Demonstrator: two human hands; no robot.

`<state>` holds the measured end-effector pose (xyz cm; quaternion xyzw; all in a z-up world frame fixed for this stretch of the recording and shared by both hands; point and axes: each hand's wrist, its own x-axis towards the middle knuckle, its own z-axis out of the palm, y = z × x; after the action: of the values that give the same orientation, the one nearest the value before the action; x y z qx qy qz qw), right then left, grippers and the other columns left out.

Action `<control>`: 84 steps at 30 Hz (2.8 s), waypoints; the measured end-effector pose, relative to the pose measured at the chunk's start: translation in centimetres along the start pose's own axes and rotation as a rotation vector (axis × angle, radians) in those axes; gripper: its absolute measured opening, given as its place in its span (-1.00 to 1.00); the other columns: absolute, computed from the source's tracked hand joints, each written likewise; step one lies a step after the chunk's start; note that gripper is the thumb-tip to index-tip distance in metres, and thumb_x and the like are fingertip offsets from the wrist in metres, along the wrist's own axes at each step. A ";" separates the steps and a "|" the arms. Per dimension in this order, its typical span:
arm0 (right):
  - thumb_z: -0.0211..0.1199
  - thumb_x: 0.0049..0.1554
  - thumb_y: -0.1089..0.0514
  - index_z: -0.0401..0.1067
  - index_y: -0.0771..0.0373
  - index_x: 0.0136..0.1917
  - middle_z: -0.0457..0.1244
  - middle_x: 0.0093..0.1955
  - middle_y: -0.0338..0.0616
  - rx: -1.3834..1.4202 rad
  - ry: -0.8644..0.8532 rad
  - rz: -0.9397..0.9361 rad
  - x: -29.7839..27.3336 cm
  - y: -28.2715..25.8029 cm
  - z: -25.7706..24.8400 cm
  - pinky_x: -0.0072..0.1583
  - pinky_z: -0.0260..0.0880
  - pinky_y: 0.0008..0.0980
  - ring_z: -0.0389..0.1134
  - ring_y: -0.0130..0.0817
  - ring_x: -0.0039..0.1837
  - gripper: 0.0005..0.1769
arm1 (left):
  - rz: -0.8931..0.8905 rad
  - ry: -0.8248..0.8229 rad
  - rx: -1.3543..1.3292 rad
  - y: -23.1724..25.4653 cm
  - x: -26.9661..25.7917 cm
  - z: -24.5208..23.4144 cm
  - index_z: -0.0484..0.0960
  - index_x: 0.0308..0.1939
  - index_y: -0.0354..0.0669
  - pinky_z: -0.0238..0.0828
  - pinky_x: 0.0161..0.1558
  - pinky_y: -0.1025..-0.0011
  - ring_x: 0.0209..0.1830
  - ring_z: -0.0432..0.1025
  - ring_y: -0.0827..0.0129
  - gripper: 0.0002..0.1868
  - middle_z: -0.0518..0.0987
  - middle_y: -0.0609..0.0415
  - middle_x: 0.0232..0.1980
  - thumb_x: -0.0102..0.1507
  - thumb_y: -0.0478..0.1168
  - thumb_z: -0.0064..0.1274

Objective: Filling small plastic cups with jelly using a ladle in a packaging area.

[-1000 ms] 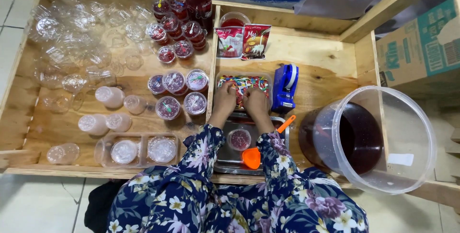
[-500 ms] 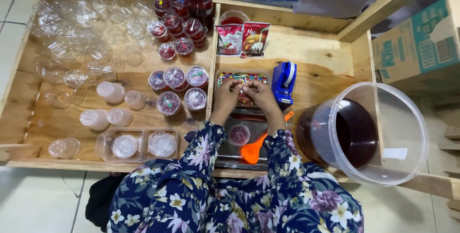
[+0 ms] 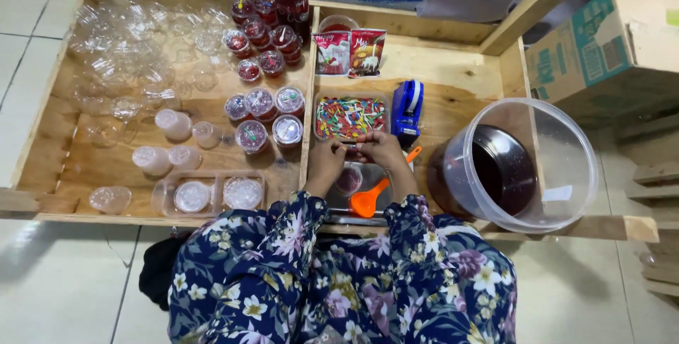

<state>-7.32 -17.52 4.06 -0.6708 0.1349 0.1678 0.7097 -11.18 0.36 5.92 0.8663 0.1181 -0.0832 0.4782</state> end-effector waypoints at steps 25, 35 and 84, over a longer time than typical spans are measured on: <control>0.32 0.04 0.14 0.59 0.06 -0.08 0.41 -0.13 -0.05 -0.889 0.206 -0.177 -5.7 1.8 3.3 0.13 0.48 -0.09 0.46 0.03 0.08 -0.85 | -0.026 0.041 0.178 -0.2 -6.3 0.4 0.63 -0.22 -0.20 0.54 -0.03 0.09 -0.02 0.54 -0.08 -0.86 0.55 -0.09 -0.16 0.31 -0.21 0.04; 0.24 0.09 0.11 0.60 -0.05 -0.09 0.40 -0.10 -0.18 -0.723 0.630 -0.226 1.6 -5.3 -6.7 0.17 0.44 -0.16 0.43 -0.11 0.12 -0.85 | 0.065 0.148 -0.064 4.6 -1.6 2.9 0.69 -0.12 -0.05 0.46 0.12 0.07 0.06 0.51 -0.09 -0.79 0.62 -0.11 -0.10 0.27 -0.12 0.02; 0.34 0.09 0.08 0.55 0.50 0.07 0.37 0.12 0.29 -0.438 0.645 0.220 6.8 4.7 -11.8 0.14 0.44 0.02 0.37 0.08 0.30 -0.58 | 0.019 -0.181 -0.183 6.0 2.8 16.2 0.65 0.20 -0.02 0.33 0.34 0.09 0.32 0.40 -0.06 -0.54 0.59 -0.19 0.22 0.35 0.05 -0.15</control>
<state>-2.75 -28.73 -3.81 -0.8060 0.3828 0.0486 0.4489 -7.32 -16.16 1.50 0.8092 0.0732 -0.1452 0.5646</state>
